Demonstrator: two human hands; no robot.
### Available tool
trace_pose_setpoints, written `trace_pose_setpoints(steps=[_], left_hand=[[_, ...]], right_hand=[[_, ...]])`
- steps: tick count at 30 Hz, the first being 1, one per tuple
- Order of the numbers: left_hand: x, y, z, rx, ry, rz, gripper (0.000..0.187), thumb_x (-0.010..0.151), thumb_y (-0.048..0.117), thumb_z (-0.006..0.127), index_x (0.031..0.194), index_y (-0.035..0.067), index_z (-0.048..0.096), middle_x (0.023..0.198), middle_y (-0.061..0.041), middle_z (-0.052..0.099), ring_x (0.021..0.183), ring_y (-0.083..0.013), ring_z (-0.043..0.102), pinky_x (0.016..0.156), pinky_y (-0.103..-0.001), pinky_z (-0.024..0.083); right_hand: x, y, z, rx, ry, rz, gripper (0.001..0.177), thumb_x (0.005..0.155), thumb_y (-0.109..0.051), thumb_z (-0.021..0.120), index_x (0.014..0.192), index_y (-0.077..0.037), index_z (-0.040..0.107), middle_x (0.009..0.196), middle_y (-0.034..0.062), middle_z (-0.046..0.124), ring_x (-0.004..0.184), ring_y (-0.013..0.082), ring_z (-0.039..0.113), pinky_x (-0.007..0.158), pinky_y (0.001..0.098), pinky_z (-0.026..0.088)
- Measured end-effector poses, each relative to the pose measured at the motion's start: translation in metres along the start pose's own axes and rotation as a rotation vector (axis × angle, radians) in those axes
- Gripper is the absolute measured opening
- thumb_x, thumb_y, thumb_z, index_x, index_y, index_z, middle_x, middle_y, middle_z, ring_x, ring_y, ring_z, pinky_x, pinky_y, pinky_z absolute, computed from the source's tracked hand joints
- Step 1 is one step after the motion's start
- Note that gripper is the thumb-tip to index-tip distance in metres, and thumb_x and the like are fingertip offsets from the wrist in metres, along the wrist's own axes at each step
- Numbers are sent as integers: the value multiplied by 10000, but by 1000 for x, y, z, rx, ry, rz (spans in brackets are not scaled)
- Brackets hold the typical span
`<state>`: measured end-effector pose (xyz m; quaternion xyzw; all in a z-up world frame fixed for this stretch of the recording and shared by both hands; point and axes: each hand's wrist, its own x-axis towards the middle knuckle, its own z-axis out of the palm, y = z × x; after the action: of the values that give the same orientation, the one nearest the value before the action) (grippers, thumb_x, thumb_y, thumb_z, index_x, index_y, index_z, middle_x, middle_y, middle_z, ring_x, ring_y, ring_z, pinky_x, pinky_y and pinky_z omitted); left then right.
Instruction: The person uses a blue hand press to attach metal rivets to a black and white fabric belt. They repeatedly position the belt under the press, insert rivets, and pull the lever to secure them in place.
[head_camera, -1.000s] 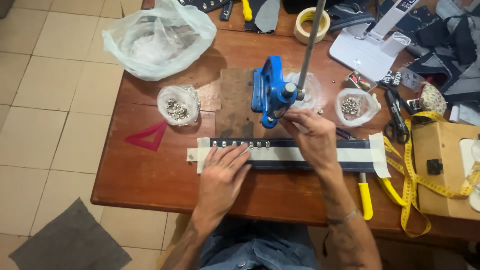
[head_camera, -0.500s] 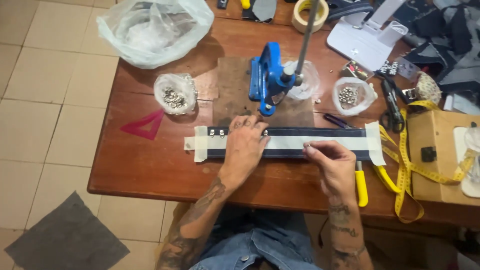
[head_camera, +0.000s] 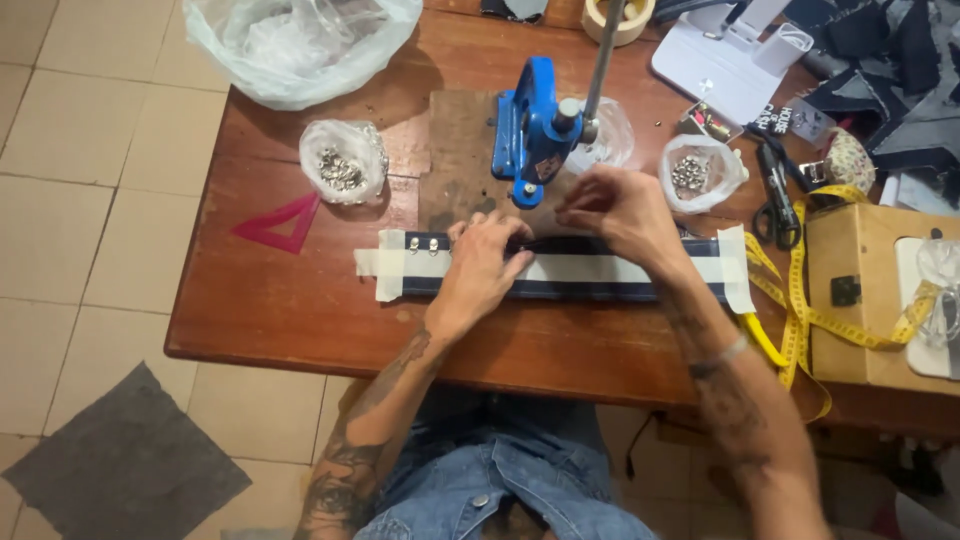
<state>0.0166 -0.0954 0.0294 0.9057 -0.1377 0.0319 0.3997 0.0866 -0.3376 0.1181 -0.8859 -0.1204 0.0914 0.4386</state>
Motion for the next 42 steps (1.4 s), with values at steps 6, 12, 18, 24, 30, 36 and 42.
trace_pose_setpoints(steps=[6,12,18,24,30,36,42], left_hand=[[-5,-1,9,-20,113,24,229,1042,358,933,1203,264,800,1109,-14,770,1145,-338,758,1141,-583,498],[-11,-3,11,30,158,96,207,1109,378,857,1226,245,749,1088,-20,716,1123,-332,736,1164,-577,459],[-11,-11,20,14,176,87,204,1108,404,853,1229,267,761,1076,4,702,1118,-303,729,1195,-588,449],[-11,-4,10,-34,156,69,168,1104,371,873,1210,264,798,1070,-22,748,1104,-338,762,1193,-587,456],[-9,-2,8,-62,144,65,167,1097,387,886,1188,263,822,1049,-16,775,1090,-321,778,1180,-574,454],[-3,-2,-13,-171,26,51,204,1016,272,966,1193,222,877,1073,-92,853,1118,-392,804,1151,-573,482],[-5,9,-29,-152,3,-18,196,1051,331,933,1220,241,894,1103,-63,880,1116,-356,837,1138,-541,460]], right_hand=[[19,11,10,-18,-252,-14,392,934,-146,1028,1277,-184,840,948,26,896,947,140,820,912,397,688],[11,10,14,-26,-332,-30,446,943,-294,1051,1272,-206,763,972,23,935,990,162,879,926,381,700],[7,21,18,-105,-272,-42,479,916,-406,1082,1219,-259,740,981,29,896,1032,257,861,957,486,643],[-1,13,5,-15,-337,66,410,1026,-323,965,1296,-221,673,1103,68,969,1079,248,907,1007,463,669],[-5,35,16,235,-322,110,563,944,-161,1068,1274,-163,612,1130,97,955,1066,178,858,1024,364,662],[-9,21,21,320,-286,92,538,977,-88,1030,1212,-179,554,1102,109,941,1026,185,857,975,337,678],[-2,54,29,247,-251,93,556,1000,-196,1036,1192,-205,514,1140,109,932,1039,195,846,969,375,682]])
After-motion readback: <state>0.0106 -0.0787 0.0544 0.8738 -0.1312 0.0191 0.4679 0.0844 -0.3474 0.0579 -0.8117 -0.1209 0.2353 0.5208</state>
